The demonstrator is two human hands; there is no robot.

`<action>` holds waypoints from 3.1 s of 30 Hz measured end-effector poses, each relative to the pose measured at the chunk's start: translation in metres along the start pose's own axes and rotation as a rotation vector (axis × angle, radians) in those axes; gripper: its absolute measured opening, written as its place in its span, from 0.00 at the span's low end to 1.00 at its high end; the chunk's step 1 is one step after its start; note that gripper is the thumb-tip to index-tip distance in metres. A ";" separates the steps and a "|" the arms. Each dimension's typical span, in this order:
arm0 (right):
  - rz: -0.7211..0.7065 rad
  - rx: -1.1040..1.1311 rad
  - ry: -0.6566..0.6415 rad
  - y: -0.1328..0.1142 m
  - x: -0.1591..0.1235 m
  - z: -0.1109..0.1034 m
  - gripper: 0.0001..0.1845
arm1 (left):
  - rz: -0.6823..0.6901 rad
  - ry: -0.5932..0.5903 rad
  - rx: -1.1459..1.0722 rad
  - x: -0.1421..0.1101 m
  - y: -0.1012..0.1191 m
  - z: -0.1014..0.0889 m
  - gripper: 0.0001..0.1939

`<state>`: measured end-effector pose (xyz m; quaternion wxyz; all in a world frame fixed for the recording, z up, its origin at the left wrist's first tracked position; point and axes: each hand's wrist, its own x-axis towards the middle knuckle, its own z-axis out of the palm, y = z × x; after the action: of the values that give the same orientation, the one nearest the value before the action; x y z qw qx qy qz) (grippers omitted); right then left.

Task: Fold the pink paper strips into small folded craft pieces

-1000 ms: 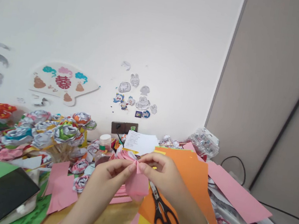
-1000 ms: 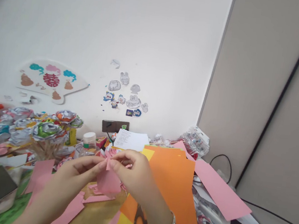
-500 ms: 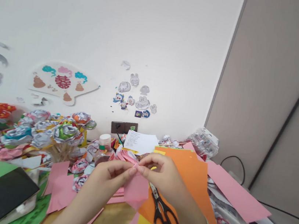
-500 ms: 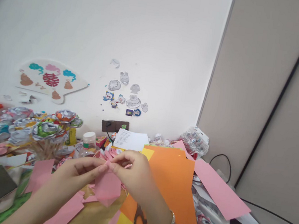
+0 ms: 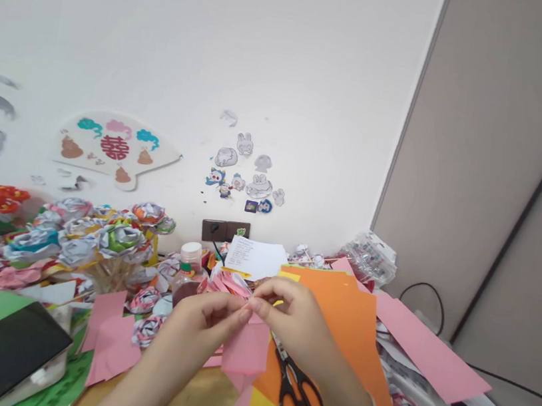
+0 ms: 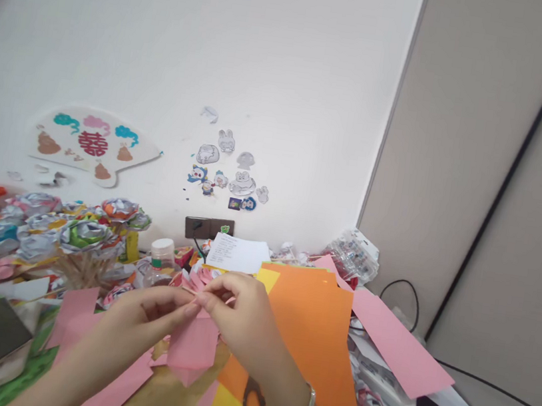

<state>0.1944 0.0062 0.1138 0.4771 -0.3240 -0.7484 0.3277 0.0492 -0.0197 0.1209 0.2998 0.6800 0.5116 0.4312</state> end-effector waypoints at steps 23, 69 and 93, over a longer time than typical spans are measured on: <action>-0.129 -0.201 -0.110 0.001 0.000 -0.007 0.11 | -0.016 -0.011 -0.137 0.003 -0.005 -0.001 0.11; 0.048 0.163 -0.050 -0.005 -0.005 -0.014 0.07 | 0.061 0.216 -0.182 -0.008 -0.009 -0.024 0.19; -0.008 0.402 0.112 -0.001 0.000 -0.004 0.10 | -0.087 0.110 -0.714 -0.005 -0.016 -0.022 0.07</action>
<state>0.1978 0.0059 0.1157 0.5744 -0.2368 -0.6416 0.4499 0.0216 -0.0204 0.1156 0.5084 0.4859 0.3726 0.6055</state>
